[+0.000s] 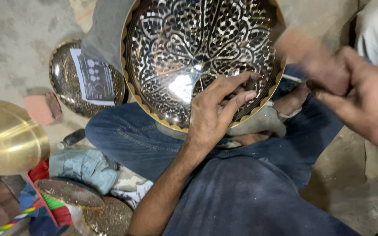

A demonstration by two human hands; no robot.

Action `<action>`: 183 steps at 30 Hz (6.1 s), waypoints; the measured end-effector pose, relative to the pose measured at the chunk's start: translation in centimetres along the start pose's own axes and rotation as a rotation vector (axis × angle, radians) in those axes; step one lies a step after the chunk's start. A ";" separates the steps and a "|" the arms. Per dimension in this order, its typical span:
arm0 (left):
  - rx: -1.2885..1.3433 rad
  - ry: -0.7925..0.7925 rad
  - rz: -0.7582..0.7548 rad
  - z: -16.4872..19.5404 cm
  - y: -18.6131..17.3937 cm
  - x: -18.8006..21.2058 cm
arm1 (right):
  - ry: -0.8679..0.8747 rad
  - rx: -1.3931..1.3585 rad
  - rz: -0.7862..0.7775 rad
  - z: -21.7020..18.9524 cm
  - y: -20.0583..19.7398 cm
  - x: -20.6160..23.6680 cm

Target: The person sits cross-legged and uses a wooden mallet to strike a metal chisel against a brass plate, creating a detailed floral pattern. The person repeatedly taps the chisel along the design lines to emboss the metal surface.

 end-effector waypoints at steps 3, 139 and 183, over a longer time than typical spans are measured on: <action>-0.030 0.011 0.007 0.1 0.0 0.1 | -0.267 0.474 -0.128 -0.7 1.0 0.3; -0.008 -0.033 0.025 -0.7 -0.9 0.5 | -0.175 -0.095 0.108 0.0 0.2 1.7; -0.011 -0.078 -0.037 -2.4 -1.1 0.4 | -0.069 -0.083 0.094 -2.3 -0.4 -0.5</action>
Point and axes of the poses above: each hand's wrist, its own x-axis away from the middle knuckle, its own y-axis out of the palm, z = x × y, the point moved 7 cm from there along -x, towards the middle knuckle, and after that the axes turned 13 degrees about z, right-handed, at the moved point
